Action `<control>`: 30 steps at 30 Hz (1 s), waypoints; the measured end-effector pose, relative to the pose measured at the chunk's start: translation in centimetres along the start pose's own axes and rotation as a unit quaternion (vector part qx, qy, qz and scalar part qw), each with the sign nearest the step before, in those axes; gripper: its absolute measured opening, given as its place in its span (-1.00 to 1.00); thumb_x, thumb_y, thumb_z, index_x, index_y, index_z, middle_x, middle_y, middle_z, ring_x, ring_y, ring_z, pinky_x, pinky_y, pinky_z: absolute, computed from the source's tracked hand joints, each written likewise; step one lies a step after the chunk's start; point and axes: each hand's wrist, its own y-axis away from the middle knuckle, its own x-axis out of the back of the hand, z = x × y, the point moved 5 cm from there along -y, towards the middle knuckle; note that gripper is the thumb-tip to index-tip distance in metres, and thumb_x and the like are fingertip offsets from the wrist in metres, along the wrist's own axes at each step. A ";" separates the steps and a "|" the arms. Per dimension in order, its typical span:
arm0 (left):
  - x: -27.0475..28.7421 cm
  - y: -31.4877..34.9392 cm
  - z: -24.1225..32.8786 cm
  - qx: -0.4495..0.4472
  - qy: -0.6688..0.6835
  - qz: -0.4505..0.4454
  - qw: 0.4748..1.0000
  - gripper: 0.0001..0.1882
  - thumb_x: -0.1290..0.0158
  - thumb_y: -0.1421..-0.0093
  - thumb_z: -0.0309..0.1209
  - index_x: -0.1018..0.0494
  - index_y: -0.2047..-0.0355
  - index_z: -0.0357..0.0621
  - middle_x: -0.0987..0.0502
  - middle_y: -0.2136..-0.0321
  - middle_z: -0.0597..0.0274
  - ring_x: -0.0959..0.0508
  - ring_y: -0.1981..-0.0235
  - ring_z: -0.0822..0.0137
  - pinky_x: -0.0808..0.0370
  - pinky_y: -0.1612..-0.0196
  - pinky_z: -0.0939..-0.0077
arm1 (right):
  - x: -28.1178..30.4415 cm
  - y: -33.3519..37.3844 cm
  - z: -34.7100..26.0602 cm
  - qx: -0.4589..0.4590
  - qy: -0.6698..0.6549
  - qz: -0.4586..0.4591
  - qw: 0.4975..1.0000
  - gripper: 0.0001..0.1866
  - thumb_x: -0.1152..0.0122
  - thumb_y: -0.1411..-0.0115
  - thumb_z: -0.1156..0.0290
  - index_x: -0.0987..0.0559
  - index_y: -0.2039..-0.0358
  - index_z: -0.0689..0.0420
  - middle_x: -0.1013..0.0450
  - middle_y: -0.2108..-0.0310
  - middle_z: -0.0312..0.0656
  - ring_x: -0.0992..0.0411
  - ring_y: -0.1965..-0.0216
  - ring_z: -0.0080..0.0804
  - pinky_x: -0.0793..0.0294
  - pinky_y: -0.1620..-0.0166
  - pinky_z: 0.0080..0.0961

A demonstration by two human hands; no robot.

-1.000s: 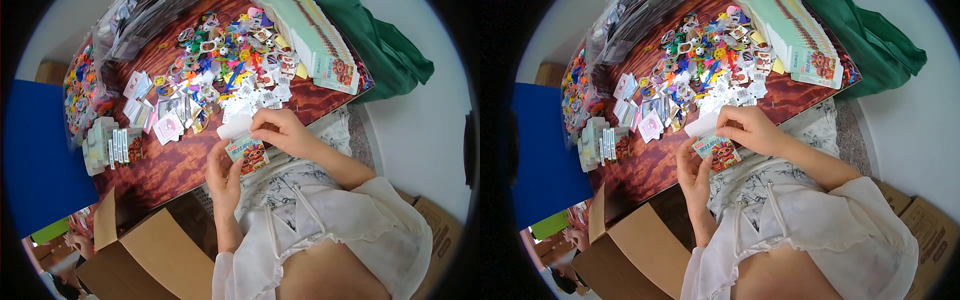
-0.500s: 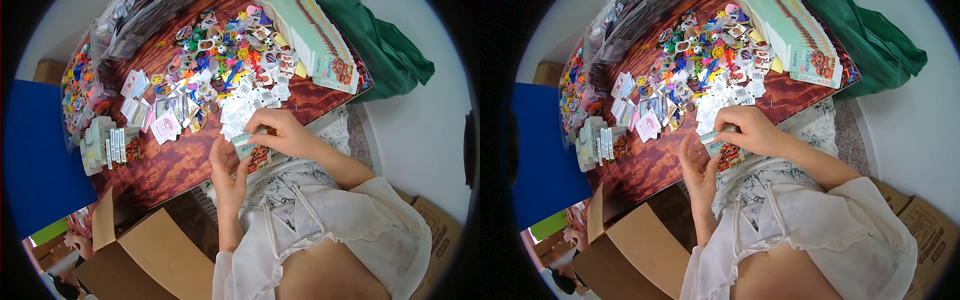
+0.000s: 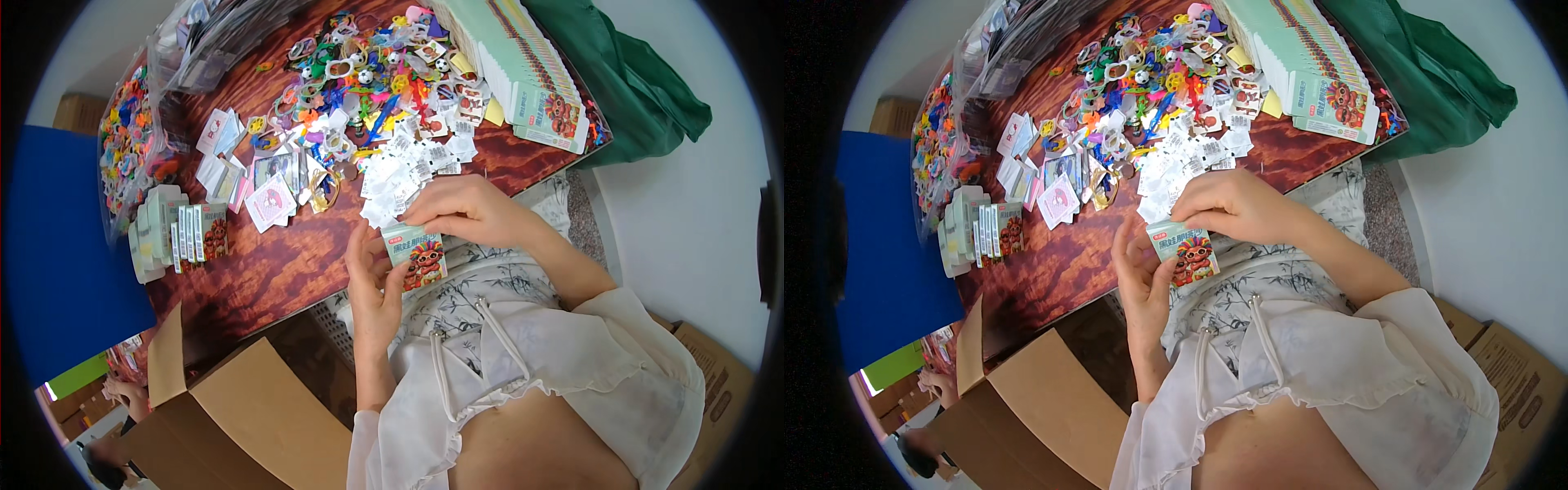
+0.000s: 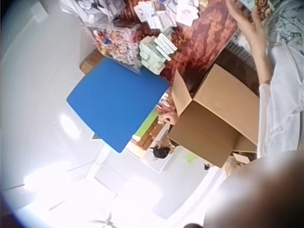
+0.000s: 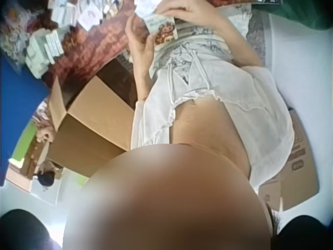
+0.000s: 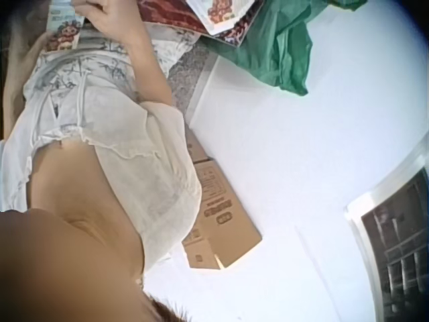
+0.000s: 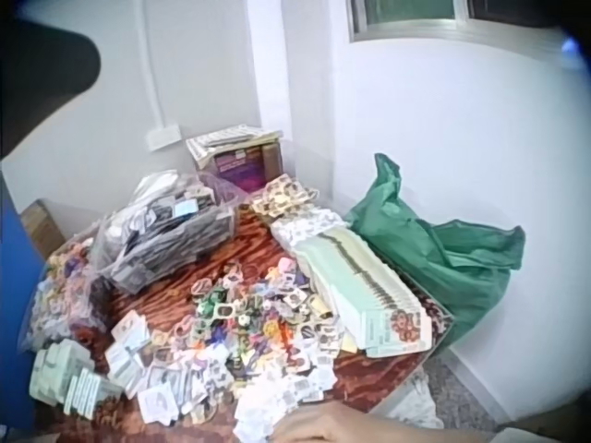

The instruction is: Sorting small colorful packets and organizing them into boxes before placing the boxes into a larger shipping container.

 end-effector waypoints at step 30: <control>14.0 -0.8 3.9 -0.259 -0.470 0.403 0.742 -0.73 -0.10 -0.28 -0.47 -0.49 0.07 -0.40 -0.51 0.15 -0.11 -0.50 0.13 0.02 -0.48 0.08 0.27 | 3.3 3.7 1.1 -0.065 0.093 0.168 0.979 -0.83 -0.23 -0.19 0.49 -0.63 0.20 0.20 -0.56 0.31 -0.13 -0.53 0.24 -0.24 -0.48 0.17 -0.41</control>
